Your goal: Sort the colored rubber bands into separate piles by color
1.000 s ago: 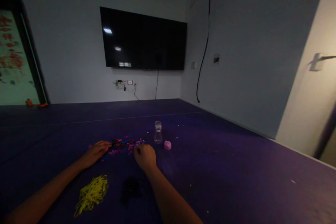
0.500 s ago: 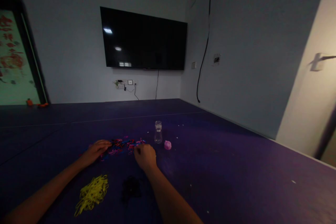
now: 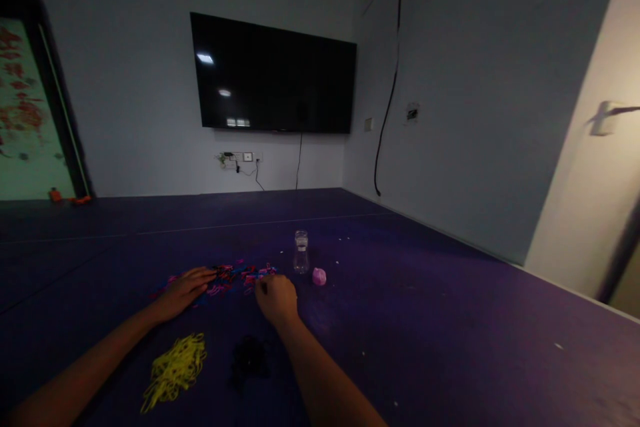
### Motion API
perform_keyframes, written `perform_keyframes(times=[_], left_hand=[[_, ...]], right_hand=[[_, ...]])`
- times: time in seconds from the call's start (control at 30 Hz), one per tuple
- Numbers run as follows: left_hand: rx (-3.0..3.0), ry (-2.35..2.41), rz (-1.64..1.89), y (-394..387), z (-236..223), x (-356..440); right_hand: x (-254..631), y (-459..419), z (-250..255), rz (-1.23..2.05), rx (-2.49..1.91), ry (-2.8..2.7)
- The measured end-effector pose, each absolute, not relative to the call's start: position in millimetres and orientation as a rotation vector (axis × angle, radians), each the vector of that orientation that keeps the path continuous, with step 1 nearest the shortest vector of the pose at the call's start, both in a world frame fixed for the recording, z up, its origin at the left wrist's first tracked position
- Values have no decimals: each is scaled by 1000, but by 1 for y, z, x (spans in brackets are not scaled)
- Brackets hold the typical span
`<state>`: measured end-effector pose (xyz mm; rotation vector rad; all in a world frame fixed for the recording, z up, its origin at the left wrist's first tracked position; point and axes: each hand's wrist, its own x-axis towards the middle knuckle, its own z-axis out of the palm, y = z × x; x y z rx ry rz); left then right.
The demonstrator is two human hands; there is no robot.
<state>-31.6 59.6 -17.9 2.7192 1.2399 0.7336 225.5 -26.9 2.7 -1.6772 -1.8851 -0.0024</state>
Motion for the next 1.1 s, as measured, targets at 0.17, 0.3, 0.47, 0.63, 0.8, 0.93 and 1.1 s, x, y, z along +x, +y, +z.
perform_keyframes(times=[0.17,0.3,0.47,0.63,0.8,0.93,1.1], left_hand=[[2643,1211,887,59,-16,-32],[2518,1206,988,60,-14,-34],[2375,1259,1057,56,-5,-36],[2277,1386,1185,53,-3,-40],[2208,1419,1248,52,-2,-41],[2098,1371,1196,46,2,-35],[2008,1183,1033,31,15,-7]], right_hand=[[226,-26,1,-29,-1665,-1889],[225,-26,1,-17,-1672,-1884],[225,-26,2,-3,-1697,-1879],[225,-26,1,-10,-1691,-1878],[225,-26,1,-27,-1692,-1881],[225,-25,1,-9,-1677,-1881],[226,-24,-1,2,-1678,-1865]])
